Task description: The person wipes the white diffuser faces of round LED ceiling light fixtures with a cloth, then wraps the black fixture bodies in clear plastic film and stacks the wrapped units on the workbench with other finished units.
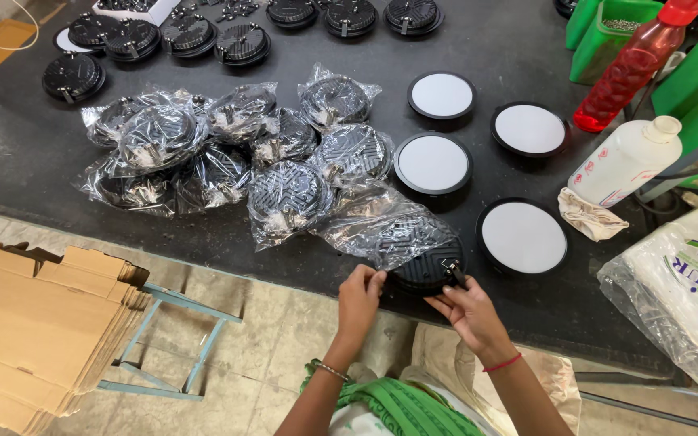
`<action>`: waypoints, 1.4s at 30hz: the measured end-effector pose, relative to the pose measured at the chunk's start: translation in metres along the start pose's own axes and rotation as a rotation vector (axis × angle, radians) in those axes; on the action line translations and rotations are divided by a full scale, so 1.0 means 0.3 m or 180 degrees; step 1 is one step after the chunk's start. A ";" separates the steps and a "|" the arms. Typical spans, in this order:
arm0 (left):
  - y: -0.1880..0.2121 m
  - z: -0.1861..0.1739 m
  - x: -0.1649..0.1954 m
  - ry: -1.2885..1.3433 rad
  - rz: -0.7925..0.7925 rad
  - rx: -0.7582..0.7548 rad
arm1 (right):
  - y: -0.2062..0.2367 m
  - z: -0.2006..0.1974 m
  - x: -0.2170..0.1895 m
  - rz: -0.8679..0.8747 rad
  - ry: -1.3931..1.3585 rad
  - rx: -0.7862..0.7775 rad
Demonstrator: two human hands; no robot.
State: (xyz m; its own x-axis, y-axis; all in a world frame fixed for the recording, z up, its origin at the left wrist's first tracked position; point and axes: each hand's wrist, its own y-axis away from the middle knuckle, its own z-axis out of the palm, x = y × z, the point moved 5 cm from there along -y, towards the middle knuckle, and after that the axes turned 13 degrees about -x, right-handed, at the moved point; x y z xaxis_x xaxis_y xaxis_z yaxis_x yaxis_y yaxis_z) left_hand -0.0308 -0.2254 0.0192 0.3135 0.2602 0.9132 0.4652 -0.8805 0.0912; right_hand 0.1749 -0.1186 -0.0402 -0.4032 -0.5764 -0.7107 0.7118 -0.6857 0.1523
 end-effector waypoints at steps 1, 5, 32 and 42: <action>0.001 0.009 -0.013 0.0027 -0.0138 -0.0112 | 0.001 -0.005 -0.003 -0.0019 0.0008 -0.0020; 0.087 0.070 0.076 -0.0417 0.1155 -0.0310 | -0.016 -0.025 0.014 0.0081 -0.0049 -0.0007; -0.030 0.392 0.388 -0.2341 0.1718 -0.0612 | -0.067 0.116 0.052 -0.0188 0.0814 -0.0161; 0.032 -0.170 0.187 -0.2441 0.1635 -0.0436 | -0.074 0.108 0.120 0.0455 0.0210 -0.0081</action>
State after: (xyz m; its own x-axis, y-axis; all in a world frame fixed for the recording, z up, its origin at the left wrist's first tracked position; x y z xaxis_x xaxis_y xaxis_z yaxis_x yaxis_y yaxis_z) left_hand -0.0509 -0.2395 0.0915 0.9374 -0.0265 0.3472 0.0316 -0.9865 -0.1606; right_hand 0.1260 -0.1383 -0.0469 -0.2586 -0.6364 -0.7267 0.7739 -0.5868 0.2384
